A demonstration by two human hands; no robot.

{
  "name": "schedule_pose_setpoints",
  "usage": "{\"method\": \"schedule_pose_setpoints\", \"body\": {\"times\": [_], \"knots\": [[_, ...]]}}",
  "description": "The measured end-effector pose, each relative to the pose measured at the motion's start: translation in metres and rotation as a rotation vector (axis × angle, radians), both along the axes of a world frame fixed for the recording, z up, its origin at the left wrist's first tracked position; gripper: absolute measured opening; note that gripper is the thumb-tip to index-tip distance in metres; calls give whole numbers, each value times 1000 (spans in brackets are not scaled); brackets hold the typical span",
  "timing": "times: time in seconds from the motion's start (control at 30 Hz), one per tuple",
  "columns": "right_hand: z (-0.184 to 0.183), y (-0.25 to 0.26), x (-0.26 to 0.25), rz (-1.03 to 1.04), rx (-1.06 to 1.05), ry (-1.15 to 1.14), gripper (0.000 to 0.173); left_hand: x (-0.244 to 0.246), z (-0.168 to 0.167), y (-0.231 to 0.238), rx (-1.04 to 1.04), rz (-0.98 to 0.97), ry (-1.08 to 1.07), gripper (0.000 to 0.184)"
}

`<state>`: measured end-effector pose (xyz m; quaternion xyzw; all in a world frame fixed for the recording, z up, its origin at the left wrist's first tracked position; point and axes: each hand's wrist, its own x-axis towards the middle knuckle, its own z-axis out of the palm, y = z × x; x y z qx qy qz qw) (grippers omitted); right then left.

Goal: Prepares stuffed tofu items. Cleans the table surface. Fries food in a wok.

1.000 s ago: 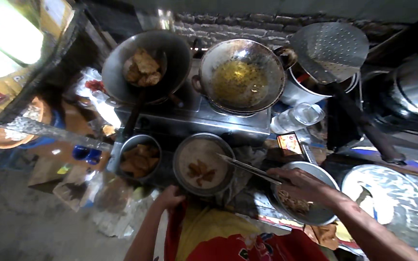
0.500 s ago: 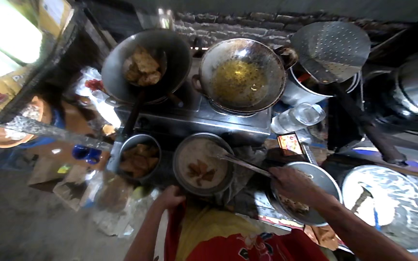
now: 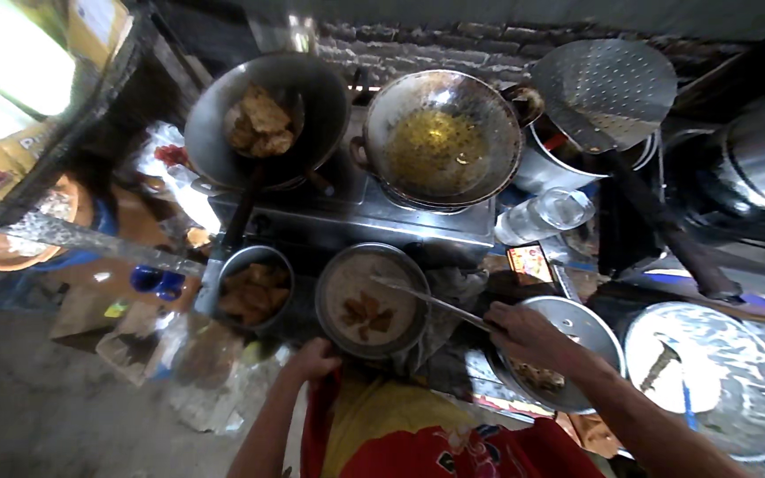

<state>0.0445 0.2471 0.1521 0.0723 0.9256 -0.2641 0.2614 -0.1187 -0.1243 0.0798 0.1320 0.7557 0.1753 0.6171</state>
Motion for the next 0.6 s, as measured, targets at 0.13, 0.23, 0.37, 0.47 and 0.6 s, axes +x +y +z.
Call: {"method": "schedule_pose_setpoints", "body": {"times": [0.13, 0.23, 0.37, 0.47, 0.6], "knots": [[-19, -4, 1, -122, -160, 6, 21, 1, -1, -1, 7, 1, 0, 40], [-28, -6, 3, -181, -268, 25, 19, 2, 0, -3, 15, 12, -2, 40], [-30, -12, 6, -213, -366, 45, 22, 3, 3, -4, 23, 21, -21, 39], [-26, -16, 9, -197, -432, 134, 24, 3, 7, -1, 37, 36, -36, 40], [-11, -20, 13, -289, -521, 170, 22, 2, 13, 3, 281, 49, -87, 33]]}}
